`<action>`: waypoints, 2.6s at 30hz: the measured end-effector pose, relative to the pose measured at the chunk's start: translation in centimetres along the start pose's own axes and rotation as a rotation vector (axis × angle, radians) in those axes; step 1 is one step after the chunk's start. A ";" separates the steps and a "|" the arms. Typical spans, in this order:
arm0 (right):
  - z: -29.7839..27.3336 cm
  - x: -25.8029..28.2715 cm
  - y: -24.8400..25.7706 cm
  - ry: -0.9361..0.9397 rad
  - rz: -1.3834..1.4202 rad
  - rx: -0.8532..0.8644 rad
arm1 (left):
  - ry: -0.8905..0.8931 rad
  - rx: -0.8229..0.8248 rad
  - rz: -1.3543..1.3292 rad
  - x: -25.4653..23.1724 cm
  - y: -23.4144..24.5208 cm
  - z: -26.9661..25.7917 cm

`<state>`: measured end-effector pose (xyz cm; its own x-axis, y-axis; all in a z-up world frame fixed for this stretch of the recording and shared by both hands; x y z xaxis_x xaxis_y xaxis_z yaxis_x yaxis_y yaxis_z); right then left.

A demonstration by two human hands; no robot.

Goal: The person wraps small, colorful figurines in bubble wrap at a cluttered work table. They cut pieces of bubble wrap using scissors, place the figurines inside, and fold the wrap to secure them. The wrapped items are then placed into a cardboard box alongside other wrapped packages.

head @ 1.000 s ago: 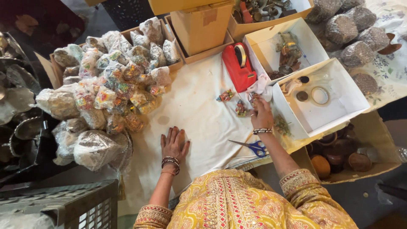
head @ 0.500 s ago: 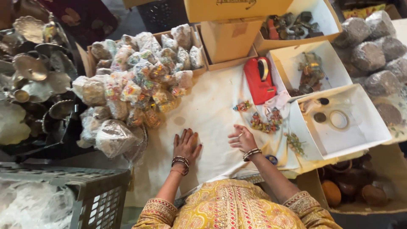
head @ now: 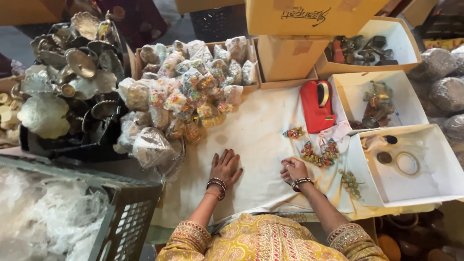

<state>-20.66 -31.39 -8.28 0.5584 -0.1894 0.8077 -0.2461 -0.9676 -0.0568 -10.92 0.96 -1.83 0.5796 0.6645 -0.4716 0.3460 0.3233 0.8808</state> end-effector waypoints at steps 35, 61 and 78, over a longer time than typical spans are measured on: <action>0.6 0.6 1.4 -0.059 -0.144 0.395 | 0.227 -0.213 0.335 -10.7 -10.4 -8.0; 2.3 -0.4 2.6 -0.018 -0.177 0.400 | 0.022 -0.592 0.189 -16.0 35.8 -18.9; 2.9 -1.1 2.9 0.010 -0.161 0.167 | 1.147 -0.011 0.247 18.6 47.6 -33.6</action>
<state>-19.69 -34.45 -11.03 0.5720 -0.0296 0.8197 -0.0196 -0.9996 -0.0224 -8.48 51.38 32.73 -0.3761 0.9263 0.0222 0.3077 0.1023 0.9460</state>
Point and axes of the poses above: each hand's wrist, its own z-axis towards the middle knuckle, its own y-axis out of the back of the hand, x = y × z, the point moved 1 cm from there along z, towards the middle knuckle, and after that the axes turned 12 degrees about x, right-handed, at the moved point
